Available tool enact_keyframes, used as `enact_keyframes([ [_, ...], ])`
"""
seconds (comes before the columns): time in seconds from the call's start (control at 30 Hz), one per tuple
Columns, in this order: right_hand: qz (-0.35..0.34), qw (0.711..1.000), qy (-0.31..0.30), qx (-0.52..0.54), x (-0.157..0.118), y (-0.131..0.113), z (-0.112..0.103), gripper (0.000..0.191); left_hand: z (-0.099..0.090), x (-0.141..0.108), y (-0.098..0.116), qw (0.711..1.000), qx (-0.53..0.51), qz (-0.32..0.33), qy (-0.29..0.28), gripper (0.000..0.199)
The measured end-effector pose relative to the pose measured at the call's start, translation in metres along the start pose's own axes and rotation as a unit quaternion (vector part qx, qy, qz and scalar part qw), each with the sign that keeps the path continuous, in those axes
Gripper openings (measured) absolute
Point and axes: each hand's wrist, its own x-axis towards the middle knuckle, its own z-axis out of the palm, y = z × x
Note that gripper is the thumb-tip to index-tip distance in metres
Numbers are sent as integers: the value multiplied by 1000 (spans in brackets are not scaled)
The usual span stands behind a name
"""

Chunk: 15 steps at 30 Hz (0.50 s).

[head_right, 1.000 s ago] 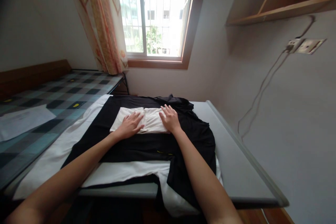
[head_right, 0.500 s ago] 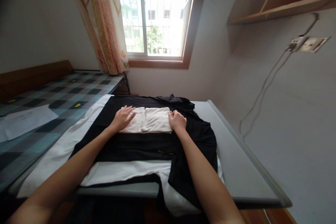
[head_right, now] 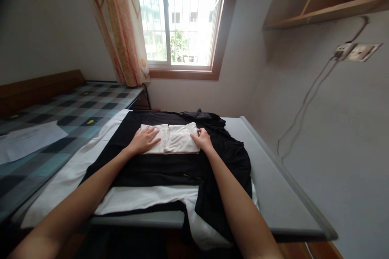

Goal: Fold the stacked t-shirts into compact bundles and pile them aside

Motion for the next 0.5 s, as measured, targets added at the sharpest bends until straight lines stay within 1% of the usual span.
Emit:
enact_keyframes([
  [0.07, 4, 999, 1, 49, 5, 2, -5, 36, -6, 2, -2, 999, -26, -12, 44, 51],
  [0.13, 6, 997, 5, 74, 11, 6, -14, 37, -10, 3, -5, 993, -62, -23, 97, 47],
  [0.2, 10, 998, 18, 61, 17, 13, -27, 37, -11, 4, -8, 986, -100, -28, 133, 45],
  [0.23, 14, 999, 26, 44, 21, 18, -34, 37, -10, 5, -9, 983, -116, -30, 140, 45],
  [0.3, 16, 1000, 22, 6, 27, 28, -47, 36, -6, 5, -11, 980, -139, -28, 137, 44],
  [0.37, 17, 999, 17, -33, 33, 37, -56, 35, -1, 5, -12, 980, -155, -14, 121, 43],
  [0.43, 20, 997, 22, -75, 39, 42, -62, 33, 2, 5, -11, 981, -163, 10, 102, 41],
  [0.5, 21, 994, 22, -110, 43, 41, -66, 30, 3, 2, -7, 983, -154, 45, 87, 39],
])
